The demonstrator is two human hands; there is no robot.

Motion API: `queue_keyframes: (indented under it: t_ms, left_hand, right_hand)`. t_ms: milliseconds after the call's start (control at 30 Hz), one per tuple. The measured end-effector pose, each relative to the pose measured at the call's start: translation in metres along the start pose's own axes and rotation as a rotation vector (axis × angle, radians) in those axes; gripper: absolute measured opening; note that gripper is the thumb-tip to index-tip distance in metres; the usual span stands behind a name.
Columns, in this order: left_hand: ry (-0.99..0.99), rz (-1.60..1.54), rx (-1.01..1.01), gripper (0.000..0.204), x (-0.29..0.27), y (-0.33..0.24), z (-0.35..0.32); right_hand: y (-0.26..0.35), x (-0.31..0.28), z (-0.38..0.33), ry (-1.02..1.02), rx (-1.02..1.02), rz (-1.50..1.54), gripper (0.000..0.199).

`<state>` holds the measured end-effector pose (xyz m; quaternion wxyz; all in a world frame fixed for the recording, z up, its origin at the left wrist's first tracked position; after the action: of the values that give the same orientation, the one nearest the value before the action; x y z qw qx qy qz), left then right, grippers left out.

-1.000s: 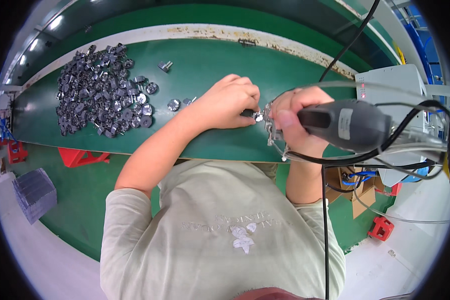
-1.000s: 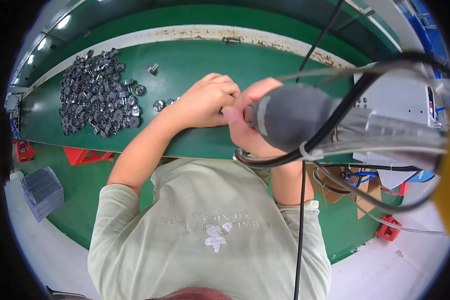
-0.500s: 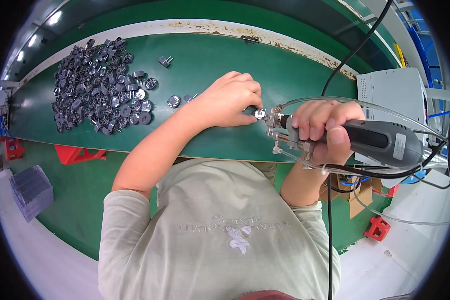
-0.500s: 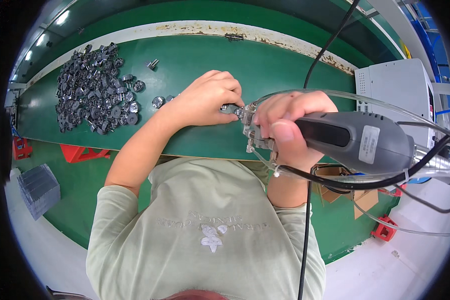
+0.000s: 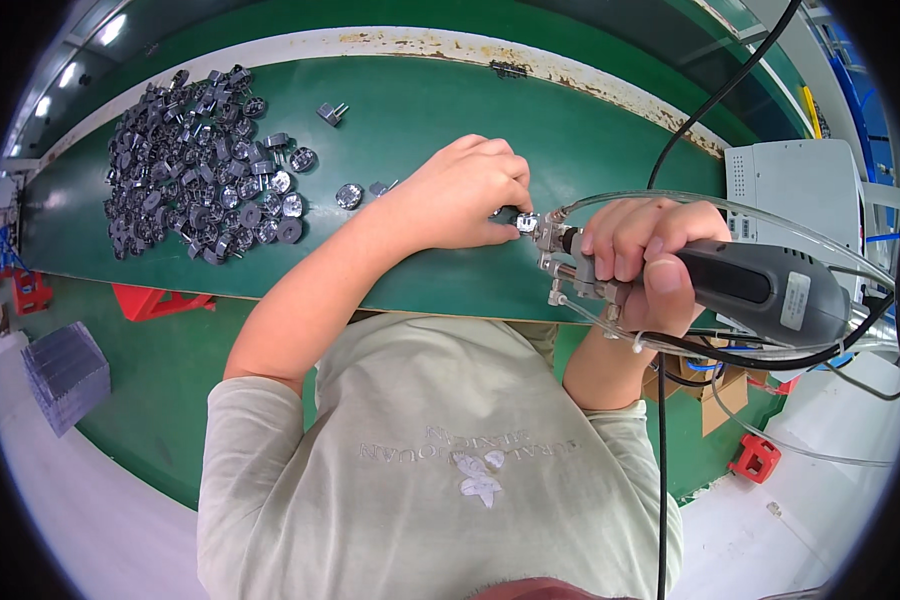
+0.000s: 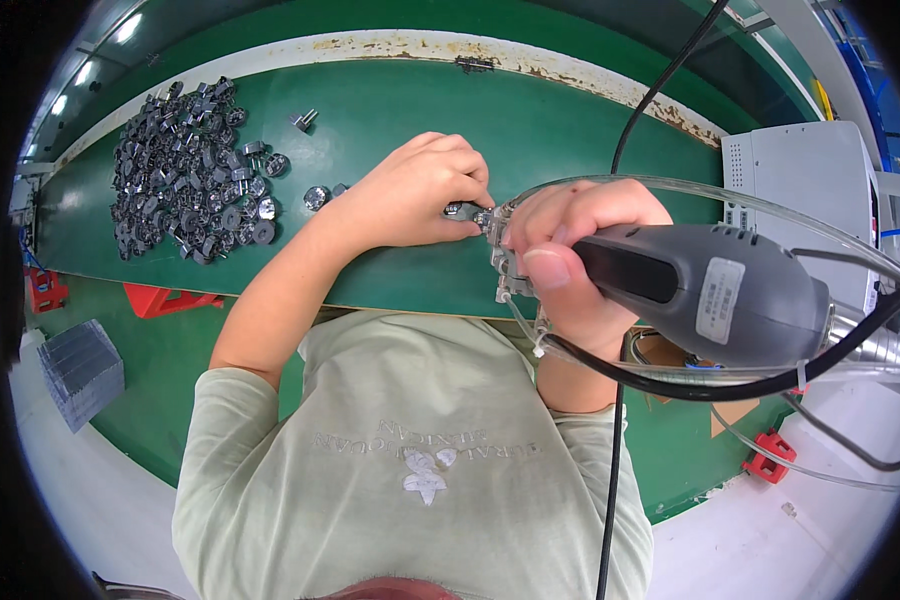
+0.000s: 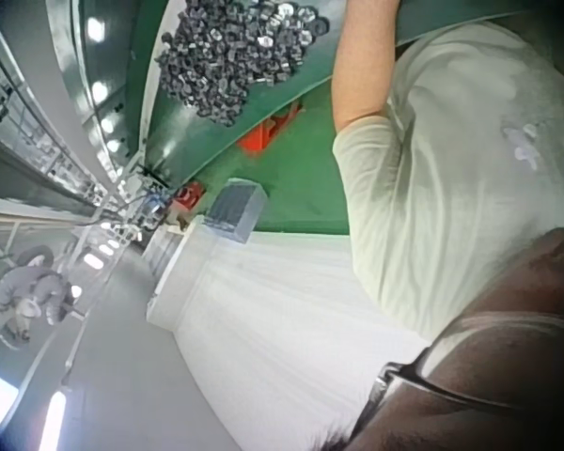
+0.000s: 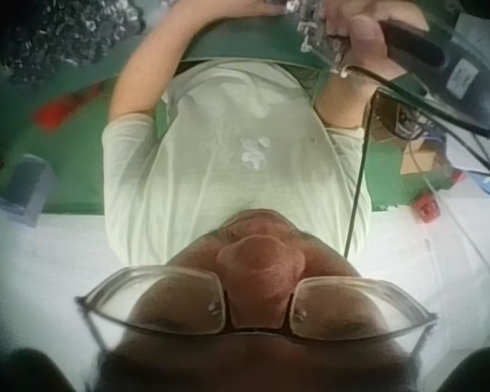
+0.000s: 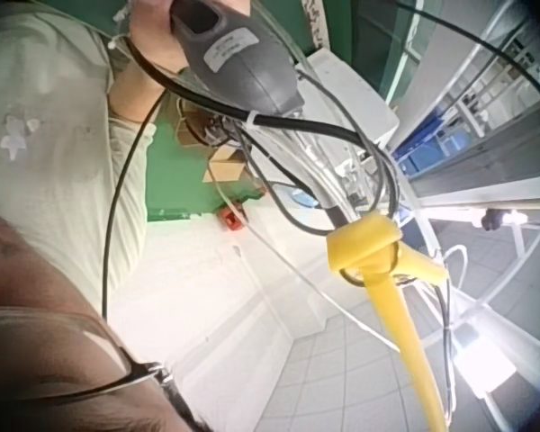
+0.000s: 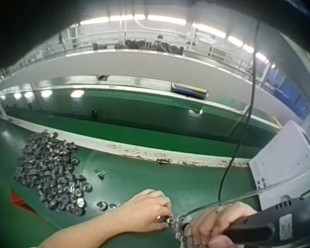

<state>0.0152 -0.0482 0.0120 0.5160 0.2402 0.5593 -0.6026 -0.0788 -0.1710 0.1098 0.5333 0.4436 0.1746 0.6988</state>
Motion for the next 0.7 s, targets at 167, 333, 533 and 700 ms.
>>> queue_keyframes:
  t_ms: [167, 333, 533, 700]
  left_hand:
    - [0.003, -0.004, -0.001, 0.025, 0.0, 0.0, -0.001]
    - [-0.013, -0.004, 0.006, 0.024, 0.001, -0.001, -0.002]
    - [-0.037, 0.029, 0.043, 0.021, -0.001, -0.003, 0.003]
    - [0.007, -0.029, -0.002, 0.018, -0.005, -0.002, 0.005]
  right_hand:
    - [0.0, 0.003, 0.001, 0.081, 0.048, -0.068, 0.019]
    - [-0.002, 0.009, 0.0, 0.065, 0.036, -0.135, 0.021]
    - [-0.008, 0.011, -0.002, 0.14, 0.131, -0.215, 0.021]
    - [-0.001, 0.004, 0.001, -0.087, 0.059, 0.098, 0.029]
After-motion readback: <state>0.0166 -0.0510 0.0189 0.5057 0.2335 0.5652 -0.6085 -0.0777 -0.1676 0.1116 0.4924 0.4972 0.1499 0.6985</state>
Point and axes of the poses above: each hand's wrist, its own z-axis towards the middle knuckle, its own x-axis out of the palm, y = z × x, the point moved 5 cm from there along z, towards the middle knuckle, and after that the axes turned 12 degrees about z, right-handed, at the moved point
